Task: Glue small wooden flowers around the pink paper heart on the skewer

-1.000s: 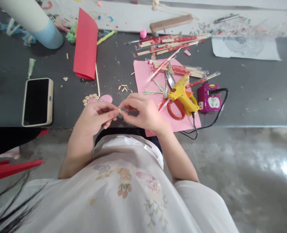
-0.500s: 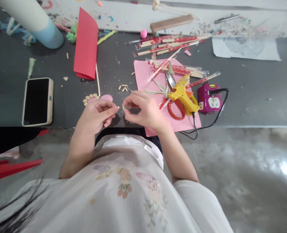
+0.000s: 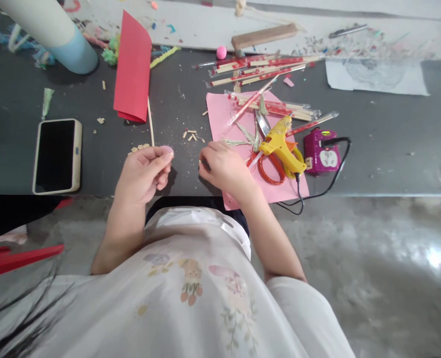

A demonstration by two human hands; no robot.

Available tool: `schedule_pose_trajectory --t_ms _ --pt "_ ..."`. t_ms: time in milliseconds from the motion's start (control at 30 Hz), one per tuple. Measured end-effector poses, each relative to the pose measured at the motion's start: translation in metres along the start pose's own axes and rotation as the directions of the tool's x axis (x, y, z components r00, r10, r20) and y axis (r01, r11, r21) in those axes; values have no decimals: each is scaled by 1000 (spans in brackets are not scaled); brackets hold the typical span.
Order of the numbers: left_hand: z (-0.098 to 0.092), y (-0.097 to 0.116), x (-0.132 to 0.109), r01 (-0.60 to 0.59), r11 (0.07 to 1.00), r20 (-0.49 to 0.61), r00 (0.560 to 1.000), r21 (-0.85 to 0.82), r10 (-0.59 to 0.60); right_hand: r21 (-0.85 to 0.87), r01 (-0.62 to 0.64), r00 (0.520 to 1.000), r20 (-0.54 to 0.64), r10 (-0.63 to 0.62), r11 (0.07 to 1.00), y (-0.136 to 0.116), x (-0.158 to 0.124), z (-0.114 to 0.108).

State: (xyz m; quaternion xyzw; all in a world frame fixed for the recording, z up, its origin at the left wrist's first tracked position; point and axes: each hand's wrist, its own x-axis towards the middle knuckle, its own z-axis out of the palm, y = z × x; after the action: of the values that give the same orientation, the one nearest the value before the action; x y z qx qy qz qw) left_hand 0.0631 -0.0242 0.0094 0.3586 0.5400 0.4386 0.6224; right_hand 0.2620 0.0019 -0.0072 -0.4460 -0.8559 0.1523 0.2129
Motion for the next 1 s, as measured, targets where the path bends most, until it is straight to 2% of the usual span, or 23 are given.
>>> schedule_pose_trajectory --t_ms 167,333,433,533,633,733,800,867,1000 --pt "2 -2 0 5 999 40 999 -52 -3 -111 16 998 64 -9 994 4 3 5" --pt "3 -1 -1 19 998 41 999 -60 -17 -128 31 996 88 -20 991 3 4 1" --pt "4 0 -1 35 998 41 999 -54 -33 -94 15 998 69 -8 995 1 2 -5" --pt "6 0 0 49 997 45 998 -53 -46 -64 -28 1000 -9 27 998 3 -6 -18" --pt "10 0 2 51 996 60 997 -71 -47 -116 -145 982 -138 129 983 12 -25 -41" --pt "14 1 4 53 994 84 995 -95 -46 -262 -372 917 -251 309 891 29 -50 -68" --pt "18 3 5 52 993 99 994 -106 -42 -375 -504 863 -250 439 778 41 -64 -82" --pt "21 3 6 48 992 113 993 -118 -35 -461 -547 832 -207 515 698 52 -73 -91" --pt "30 3 7 55 991 125 991 -125 -40 -536 -519 810 -60 583 666 64 -68 -96"
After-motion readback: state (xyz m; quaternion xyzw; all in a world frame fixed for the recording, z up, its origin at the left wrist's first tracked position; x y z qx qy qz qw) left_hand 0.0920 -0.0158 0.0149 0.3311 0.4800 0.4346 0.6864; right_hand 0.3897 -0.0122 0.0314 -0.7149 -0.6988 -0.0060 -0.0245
